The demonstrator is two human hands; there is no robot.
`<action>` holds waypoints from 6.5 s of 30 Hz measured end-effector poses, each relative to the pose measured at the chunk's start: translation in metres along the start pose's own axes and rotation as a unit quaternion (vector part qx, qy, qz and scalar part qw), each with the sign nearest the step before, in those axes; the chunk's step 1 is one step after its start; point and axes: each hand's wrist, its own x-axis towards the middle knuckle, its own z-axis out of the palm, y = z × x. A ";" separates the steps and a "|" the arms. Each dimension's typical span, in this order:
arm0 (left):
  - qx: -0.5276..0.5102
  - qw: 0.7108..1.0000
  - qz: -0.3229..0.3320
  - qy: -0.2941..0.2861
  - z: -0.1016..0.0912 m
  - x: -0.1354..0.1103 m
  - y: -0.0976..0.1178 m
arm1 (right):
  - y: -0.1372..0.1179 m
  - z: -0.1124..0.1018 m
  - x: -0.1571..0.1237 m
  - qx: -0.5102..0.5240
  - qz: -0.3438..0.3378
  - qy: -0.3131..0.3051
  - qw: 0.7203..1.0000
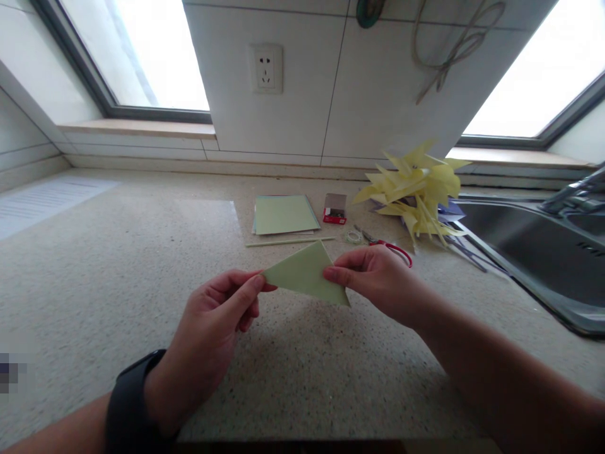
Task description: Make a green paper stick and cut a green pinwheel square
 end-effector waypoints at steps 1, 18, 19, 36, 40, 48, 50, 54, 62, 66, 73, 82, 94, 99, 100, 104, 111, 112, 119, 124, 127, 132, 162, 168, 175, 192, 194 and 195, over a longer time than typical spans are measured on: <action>-0.006 1.000 -0.001 0.003 0.000 0.000 0.001 | 0.000 -0.001 0.000 -0.002 0.002 -0.008 1.000; -0.034 0.998 -0.020 0.041 0.002 0.003 0.004 | 0.001 -0.007 0.003 0.011 0.018 -0.070 0.997; -0.035 0.998 -0.021 0.042 0.002 0.003 0.004 | 0.002 -0.007 0.004 0.007 0.017 -0.070 0.997; -0.046 0.997 -0.020 0.050 0.003 0.005 0.006 | 0.002 -0.011 0.004 0.054 0.023 -0.060 0.996; -0.048 0.997 -0.020 0.050 0.002 0.004 0.007 | 0.003 -0.012 0.004 0.055 0.025 -0.084 0.995; -0.045 0.998 -0.018 0.050 0.002 0.004 0.004 | 0.002 -0.015 0.005 0.042 0.027 -0.062 0.997; -0.044 0.998 -0.018 0.049 0.002 0.005 0.004 | 0.001 -0.016 0.005 0.039 0.024 -0.063 0.997; -0.041 0.998 -0.022 0.049 0.003 0.006 0.005 | 0.001 -0.017 0.005 0.022 0.032 -0.071 0.997; -0.044 0.998 -0.030 0.045 0.001 0.004 0.006 | 0.000 -0.021 0.006 -0.007 0.028 -0.062 0.998; -0.035 0.998 -0.034 0.037 0.001 0.007 0.005 | 0.000 -0.023 0.006 0.015 0.024 -0.055 0.998; 0.186 0.982 0.035 -0.015 -0.001 0.006 0.000 | 0.005 -0.035 0.006 -0.042 0.003 -0.108 0.993; 0.515 0.777 0.282 -0.227 -0.001 -0.011 0.006 | 0.004 -0.033 0.005 -0.205 -0.063 -0.160 0.964; 0.652 0.642 0.274 -0.295 -0.001 -0.011 0.004 | 0.007 -0.032 0.009 -0.240 -0.060 -0.150 0.957; 0.664 0.634 0.269 -0.293 -0.002 -0.014 0.003 | 0.011 -0.032 0.010 -0.260 -0.064 -0.130 0.955; 0.664 0.633 0.269 -0.293 -0.003 -0.015 0.002 | 0.011 -0.032 0.009 -0.263 -0.065 -0.126 0.954; 0.667 0.630 0.266 -0.295 -0.002 -0.014 0.002 | 0.010 -0.031 0.008 -0.287 -0.073 -0.109 0.949; 0.665 0.632 0.257 -0.302 -0.001 -0.012 0.001 | 0.010 -0.030 0.008 -0.330 -0.079 -0.095 0.936; 0.664 0.634 0.258 -0.301 -0.001 -0.012 0.001 | 0.010 -0.030 0.008 -0.338 -0.081 -0.091 0.933; 0.664 0.636 0.260 -0.293 0.001 -0.013 0.001 | -0.004 -0.011 -0.008 -0.395 -0.270 -0.017 0.878; 0.654 0.647 0.279 -0.275 0.002 -0.015 0.002 | -0.005 0.018 -0.019 -0.446 -0.332 -0.084 0.827; 0.657 0.643 0.279 -0.278 0.003 -0.015 0.002 | -0.002 0.027 -0.020 -0.471 -0.323 -0.082 0.817; 0.666 0.630 0.270 -0.294 0.005 -0.014 0.004 | 0.001 0.027 -0.020 -0.472 -0.305 -0.073 0.824; 0.661 0.635 0.251 -0.312 0.000 -0.009 0.009 | -0.002 -0.023 -0.024 -0.451 -0.150 -0.101 0.874; 0.634 0.658 0.277 -0.297 -0.003 -0.004 0.005 | 0.000 -0.018 -0.012 -0.408 -0.146 -0.067 0.899; 0.579 0.734 0.253 -0.251 -0.005 -0.005 0.003 | 0.007 -0.018 -0.006 -0.289 -0.106 -0.089 0.947; 0.298 0.929 0.096 -0.196 -0.005 -0.001 0.012 | 0.000 0.022 -0.008 0.082 -0.079 -0.068 0.991; 0.314 0.920 0.116 -0.204 -0.006 -0.002 0.013 | -0.001 0.024 -0.009 0.090 -0.072 -0.077 0.990; 0.318 0.915 0.124 -0.215 -0.006 -0.003 0.013 | -0.002 0.026 -0.010 0.092 -0.077 -0.079 0.990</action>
